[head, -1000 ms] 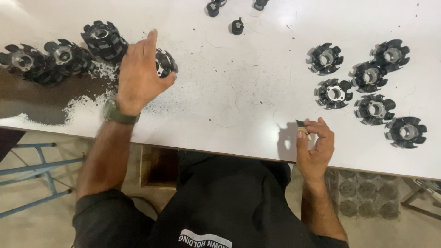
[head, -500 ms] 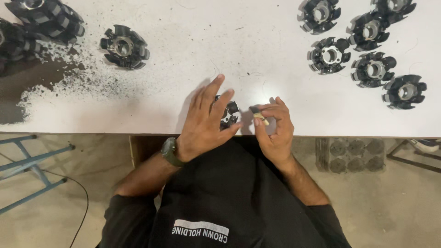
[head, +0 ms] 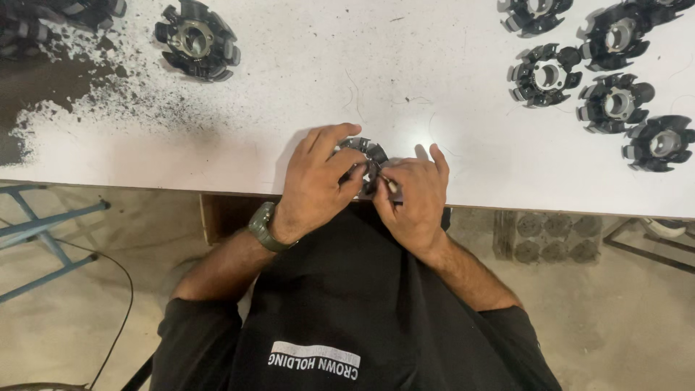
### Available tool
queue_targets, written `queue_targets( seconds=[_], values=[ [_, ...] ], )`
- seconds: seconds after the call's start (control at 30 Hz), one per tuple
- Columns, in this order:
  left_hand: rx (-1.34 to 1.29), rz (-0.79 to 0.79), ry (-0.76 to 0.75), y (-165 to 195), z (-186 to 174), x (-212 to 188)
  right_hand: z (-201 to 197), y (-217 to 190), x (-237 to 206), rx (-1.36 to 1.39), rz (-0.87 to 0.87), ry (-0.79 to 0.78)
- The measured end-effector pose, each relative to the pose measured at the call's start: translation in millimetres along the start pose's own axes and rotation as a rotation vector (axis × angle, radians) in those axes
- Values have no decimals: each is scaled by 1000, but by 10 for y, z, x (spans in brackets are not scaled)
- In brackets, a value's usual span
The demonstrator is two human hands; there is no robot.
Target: The person uses a small handheld tool to scrape or deburr the edges of small black metal parts on a white table. They handle the parts one at a time, rotating them to work on different edges, then place them aside. Later, they repeat the process on larger gear-like metal parts, scraping edges and placing them in a separate pile.
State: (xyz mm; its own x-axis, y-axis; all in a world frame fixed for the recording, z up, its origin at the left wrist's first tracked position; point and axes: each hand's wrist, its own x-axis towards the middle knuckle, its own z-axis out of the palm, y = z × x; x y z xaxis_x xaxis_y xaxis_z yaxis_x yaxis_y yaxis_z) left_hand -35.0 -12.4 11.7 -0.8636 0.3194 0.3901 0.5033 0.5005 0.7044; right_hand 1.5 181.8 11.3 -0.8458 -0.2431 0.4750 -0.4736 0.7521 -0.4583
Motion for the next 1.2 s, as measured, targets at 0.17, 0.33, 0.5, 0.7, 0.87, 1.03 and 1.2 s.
queue_targets(
  seconds=[0.17, 0.33, 0.5, 0.7, 0.87, 1.03, 1.2],
  values=[
    [31, 6, 4, 31, 16, -20, -39, -3, 46, 59, 44, -47],
    [-27, -53, 6, 64, 70, -46, -68, 15, 83, 72, 59, -80],
    [10, -67, 44, 33, 139, -25, -48, 33, 79, 88, 62, -84],
    [22, -81, 42, 2, 200, -41, -46, 53, 53, 130, 45, -43],
    [45, -73, 85, -26, 263, -83, -30, 18, 48, 77, -4, -46],
    [43, -62, 78, -37, 266, -74, -24, -53, 91, -4, -35, -68],
    [-22, -23, 138, 32, 87, -65, -123, -65, 126, 13, -19, -126]
  ],
)
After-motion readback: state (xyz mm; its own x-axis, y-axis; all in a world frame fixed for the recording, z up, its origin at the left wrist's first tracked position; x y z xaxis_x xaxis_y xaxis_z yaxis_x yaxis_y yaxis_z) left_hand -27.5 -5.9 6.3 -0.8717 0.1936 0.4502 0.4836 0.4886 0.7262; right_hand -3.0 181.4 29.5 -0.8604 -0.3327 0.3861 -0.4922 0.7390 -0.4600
